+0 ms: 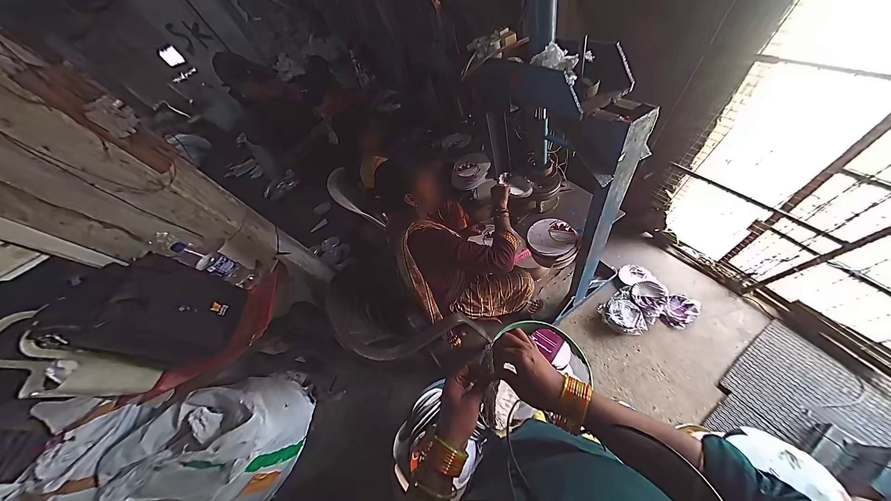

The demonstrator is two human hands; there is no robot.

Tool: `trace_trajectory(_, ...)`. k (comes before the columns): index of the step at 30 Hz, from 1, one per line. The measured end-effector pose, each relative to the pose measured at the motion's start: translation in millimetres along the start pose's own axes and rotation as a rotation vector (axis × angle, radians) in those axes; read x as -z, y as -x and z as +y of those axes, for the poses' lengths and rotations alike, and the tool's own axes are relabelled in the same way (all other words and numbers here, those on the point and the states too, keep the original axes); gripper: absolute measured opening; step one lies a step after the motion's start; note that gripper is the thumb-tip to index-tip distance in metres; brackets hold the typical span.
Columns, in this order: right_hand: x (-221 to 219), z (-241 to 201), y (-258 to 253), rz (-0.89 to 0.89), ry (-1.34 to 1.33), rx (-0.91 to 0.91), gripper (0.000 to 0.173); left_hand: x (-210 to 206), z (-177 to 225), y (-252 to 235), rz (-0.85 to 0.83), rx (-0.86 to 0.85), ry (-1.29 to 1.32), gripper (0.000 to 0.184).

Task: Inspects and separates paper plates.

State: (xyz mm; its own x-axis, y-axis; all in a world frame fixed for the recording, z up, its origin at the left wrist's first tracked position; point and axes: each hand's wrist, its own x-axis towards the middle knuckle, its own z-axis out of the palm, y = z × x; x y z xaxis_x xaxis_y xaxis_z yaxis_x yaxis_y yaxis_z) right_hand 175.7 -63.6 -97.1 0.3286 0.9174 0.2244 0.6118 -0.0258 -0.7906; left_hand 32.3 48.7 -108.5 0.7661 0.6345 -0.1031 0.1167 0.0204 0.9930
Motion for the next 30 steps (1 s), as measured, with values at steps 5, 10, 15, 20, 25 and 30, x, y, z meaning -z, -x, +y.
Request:
trace_trajectory(5,8.8,0.8,-1.7,-0.05,-0.038,0.152,0.011,-0.8,18.2,1.7,-0.059,0.054,0.04,0.011)
trace_trajectory(10,13.7,32.2,5.5,-0.14,-0.52,-0.032,0.026,-4.2,0.6,4.7,0.002,0.178,0.183,0.015)
trace_trajectory(15,11.9,24.8,6.5,-0.065,-0.294,0.05,0.03,-4.2,-3.7,4.3,-0.015,0.184,0.26,0.011)
trace_trajectory(20,13.3,3.4,0.6,-0.096,-0.099,-0.02,0.018,-6.9,2.7,2.8,-0.031,0.116,0.121,0.01)
trace_trajectory(25,14.2,-10.7,-0.9,-0.018,0.004,0.039,0.014,-6.2,24.2,5.6,-0.001,0.129,0.049,0.009)
trace_trajectory(30,13.7,-1.8,6.9,0.043,0.051,0.069,0.012,2.0,15.6,-2.8,0.023,0.141,0.036,0.009)
